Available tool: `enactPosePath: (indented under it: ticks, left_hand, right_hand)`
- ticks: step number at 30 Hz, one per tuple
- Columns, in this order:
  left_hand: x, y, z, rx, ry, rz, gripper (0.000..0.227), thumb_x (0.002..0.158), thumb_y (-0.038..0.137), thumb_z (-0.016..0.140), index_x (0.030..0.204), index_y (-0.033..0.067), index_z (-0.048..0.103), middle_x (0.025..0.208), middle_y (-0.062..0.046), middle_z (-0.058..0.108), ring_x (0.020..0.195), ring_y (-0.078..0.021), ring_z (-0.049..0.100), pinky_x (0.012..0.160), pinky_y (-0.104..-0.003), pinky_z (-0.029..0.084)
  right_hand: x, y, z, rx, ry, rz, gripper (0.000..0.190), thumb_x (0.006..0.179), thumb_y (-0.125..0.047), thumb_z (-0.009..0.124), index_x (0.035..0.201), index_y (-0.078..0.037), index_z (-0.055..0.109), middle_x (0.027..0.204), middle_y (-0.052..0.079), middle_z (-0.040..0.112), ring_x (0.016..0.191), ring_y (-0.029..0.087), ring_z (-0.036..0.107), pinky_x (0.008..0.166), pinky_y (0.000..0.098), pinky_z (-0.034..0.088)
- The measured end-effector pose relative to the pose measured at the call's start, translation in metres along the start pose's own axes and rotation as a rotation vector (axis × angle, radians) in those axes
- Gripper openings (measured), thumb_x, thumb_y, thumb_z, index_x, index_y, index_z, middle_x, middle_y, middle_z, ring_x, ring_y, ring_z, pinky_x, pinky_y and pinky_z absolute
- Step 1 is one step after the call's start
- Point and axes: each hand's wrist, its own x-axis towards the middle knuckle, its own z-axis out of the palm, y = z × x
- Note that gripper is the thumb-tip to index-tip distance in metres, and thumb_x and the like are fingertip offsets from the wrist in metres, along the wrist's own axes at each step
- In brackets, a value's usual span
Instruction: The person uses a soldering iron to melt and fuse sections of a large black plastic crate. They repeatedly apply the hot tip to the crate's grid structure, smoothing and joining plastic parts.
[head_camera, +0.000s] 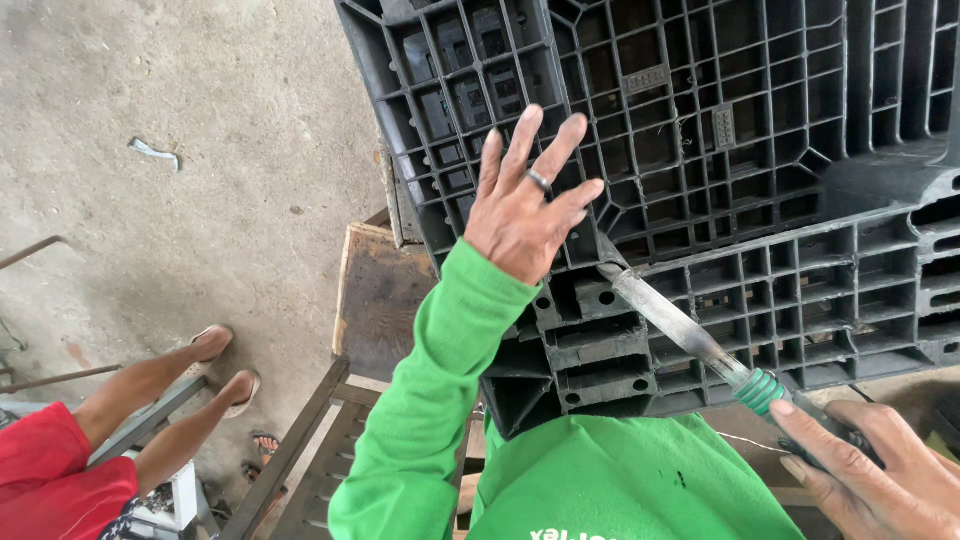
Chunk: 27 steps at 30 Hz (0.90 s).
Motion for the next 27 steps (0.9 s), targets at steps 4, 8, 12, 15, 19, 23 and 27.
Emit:
enactPosePath:
  ticks: [4, 8, 12, 15, 19, 23, 27]
  left_hand:
    - [-0.009, -0.012, -0.025, -0.019, -0.134, 0.081, 0.047, 0.083, 0.038, 0.083, 0.128, 0.0256, 0.075, 0.165, -0.004, 0.036, 0.157, -0.0349, 0.023, 0.128, -0.062, 0.026]
    - [0.0, -0.028, -0.029, -0.007, -0.107, 0.152, 0.039, 0.072, 0.05, 0.084, 0.101, 0.0242, 0.078, 0.15, -0.001, 0.05, 0.144, -0.0345, 0.037, 0.118, -0.057, 0.036]
    - [0.004, -0.028, -0.023, 0.009, -0.085, 0.093, 0.047, 0.066, 0.055, 0.085, 0.096, 0.0193, 0.076, 0.137, 0.005, 0.055, 0.132, -0.0287, 0.045, 0.112, -0.05, 0.043]
    - [0.006, -0.027, -0.025, -0.01, -0.107, 0.059, 0.052, 0.064, 0.056, 0.085, 0.097, 0.0175, 0.075, 0.134, 0.006, 0.056, 0.13, -0.0281, 0.047, 0.111, -0.049, 0.043]
    - [0.008, -0.029, -0.027, -0.049, -0.117, 0.044, 0.055, 0.062, 0.055, 0.087, 0.102, 0.0189, 0.075, 0.136, 0.005, 0.056, 0.132, -0.0302, 0.046, 0.111, -0.052, 0.041]
    - [0.006, -0.03, -0.028, -0.094, -0.122, 0.036, 0.06, 0.063, 0.051, 0.087, 0.115, 0.0214, 0.076, 0.143, 0.003, 0.056, 0.135, -0.0319, 0.046, 0.113, -0.053, 0.039]
    - [0.003, -0.03, -0.027, -0.112, -0.082, 0.044, 0.053, 0.077, 0.05, 0.086, 0.121, 0.0214, 0.074, 0.145, 0.003, 0.057, 0.136, -0.0311, 0.048, 0.115, -0.053, 0.039]
  right_hand:
    - [-0.005, 0.004, 0.003, -0.03, 0.042, -0.003, 0.063, 0.064, -0.018, 0.086, 0.125, -0.025, 0.073, 0.101, 0.016, 0.067, 0.076, 0.02, 0.065, 0.061, 0.0338, 0.059]
    - [-0.007, 0.002, 0.007, 0.071, 0.131, -0.011, 0.058, 0.068, -0.017, 0.085, 0.124, -0.023, 0.074, 0.101, 0.015, 0.066, 0.082, 0.022, 0.063, 0.062, 0.0318, 0.057]
    - [-0.01, 0.0, 0.006, 0.022, 0.118, -0.024, 0.058, 0.067, -0.017, 0.083, 0.124, -0.022, 0.072, 0.103, 0.019, 0.065, 0.08, 0.021, 0.067, 0.068, 0.0329, 0.057]
    - [-0.01, -0.003, 0.01, 0.028, 0.154, -0.039, 0.055, 0.069, -0.017, 0.083, 0.122, -0.023, 0.073, 0.101, 0.018, 0.064, 0.078, 0.02, 0.064, 0.063, 0.03, 0.057]
    - [-0.01, -0.003, 0.007, -0.016, 0.121, -0.044, 0.054, 0.069, -0.014, 0.084, 0.121, -0.026, 0.074, 0.101, 0.018, 0.065, 0.077, 0.02, 0.061, 0.06, 0.0297, 0.057]
    - [-0.008, -0.003, -0.002, -0.067, 0.109, -0.075, 0.055, 0.067, -0.017, 0.086, 0.119, -0.028, 0.075, 0.098, 0.016, 0.066, 0.073, 0.018, 0.06, 0.058, 0.0299, 0.056]
    - [-0.006, 0.0, -0.01, -0.081, 0.122, -0.101, 0.057, 0.066, -0.019, 0.085, 0.121, -0.027, 0.073, 0.102, 0.02, 0.066, 0.074, 0.019, 0.065, 0.062, 0.0324, 0.056]
